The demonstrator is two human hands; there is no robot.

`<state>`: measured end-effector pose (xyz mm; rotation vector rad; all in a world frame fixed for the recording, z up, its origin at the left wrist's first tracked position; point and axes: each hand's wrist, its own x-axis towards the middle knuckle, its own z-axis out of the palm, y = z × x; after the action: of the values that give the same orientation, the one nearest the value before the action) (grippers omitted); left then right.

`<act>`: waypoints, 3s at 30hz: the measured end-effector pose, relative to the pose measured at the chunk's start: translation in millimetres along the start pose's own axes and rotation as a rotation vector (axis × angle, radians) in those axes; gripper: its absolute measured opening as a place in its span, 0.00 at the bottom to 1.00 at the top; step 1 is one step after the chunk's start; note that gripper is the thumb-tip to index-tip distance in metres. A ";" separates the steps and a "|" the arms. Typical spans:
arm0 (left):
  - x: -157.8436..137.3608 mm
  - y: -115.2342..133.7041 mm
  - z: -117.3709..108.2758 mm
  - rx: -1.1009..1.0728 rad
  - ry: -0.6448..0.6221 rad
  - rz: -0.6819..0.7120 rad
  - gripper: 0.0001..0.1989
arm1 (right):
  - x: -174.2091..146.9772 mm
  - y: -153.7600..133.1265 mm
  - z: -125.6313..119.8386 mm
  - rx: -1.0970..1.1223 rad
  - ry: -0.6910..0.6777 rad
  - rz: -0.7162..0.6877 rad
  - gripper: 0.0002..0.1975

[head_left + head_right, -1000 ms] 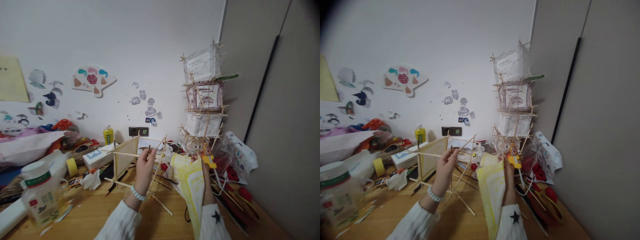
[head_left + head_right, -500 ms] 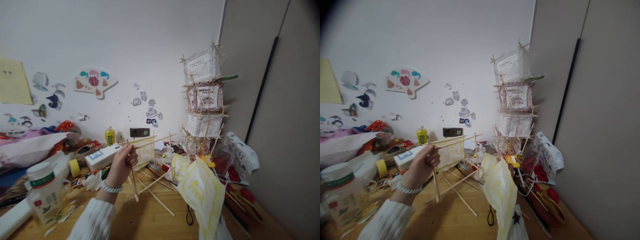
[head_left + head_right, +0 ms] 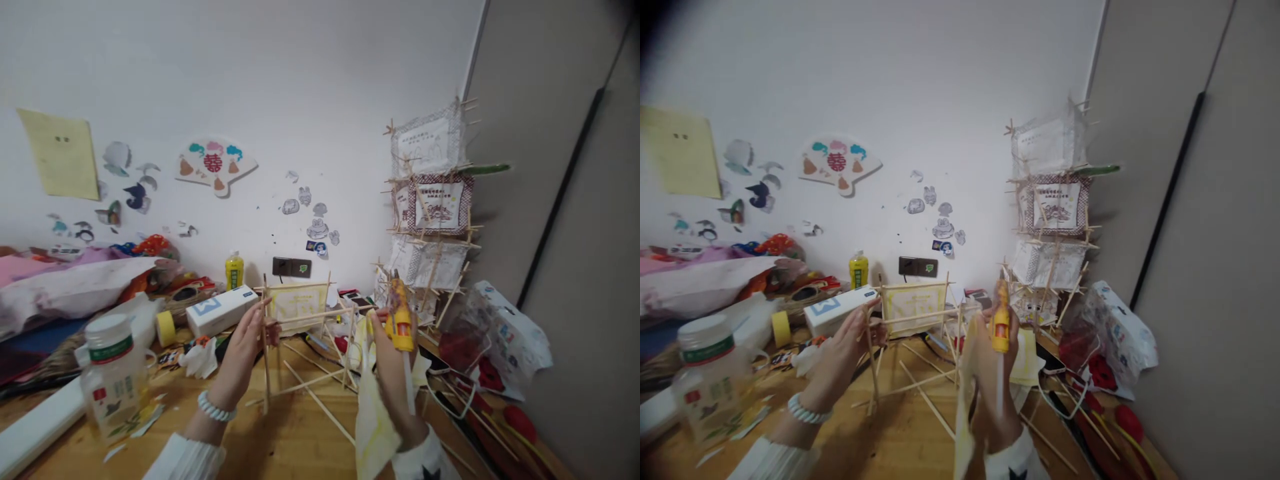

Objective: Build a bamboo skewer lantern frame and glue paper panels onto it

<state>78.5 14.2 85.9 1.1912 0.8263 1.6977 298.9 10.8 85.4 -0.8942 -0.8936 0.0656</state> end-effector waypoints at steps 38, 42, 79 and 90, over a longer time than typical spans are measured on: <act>-26.2 -1.9 -6.1 0.764 0.419 0.742 0.15 | -24.4 -13.8 8.9 -0.085 -0.166 -0.013 0.18; -22.2 -6.3 -4.0 0.744 0.475 0.757 0.13 | -17.4 -15.4 8.9 -0.069 -0.230 -0.061 0.16; -15.6 -8.9 3.6 1.005 0.455 0.894 0.10 | 12.3 7.9 7.5 -0.192 -0.355 -0.185 0.14; -11.5 -6.8 6.5 0.936 0.450 0.859 0.11 | 15.4 -9.0 6.4 -0.346 -0.372 -0.376 0.10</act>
<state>88.3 6.5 77.9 2.0162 1.6592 2.4140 301.7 15.2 103.6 -1.0359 -1.4391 -0.2628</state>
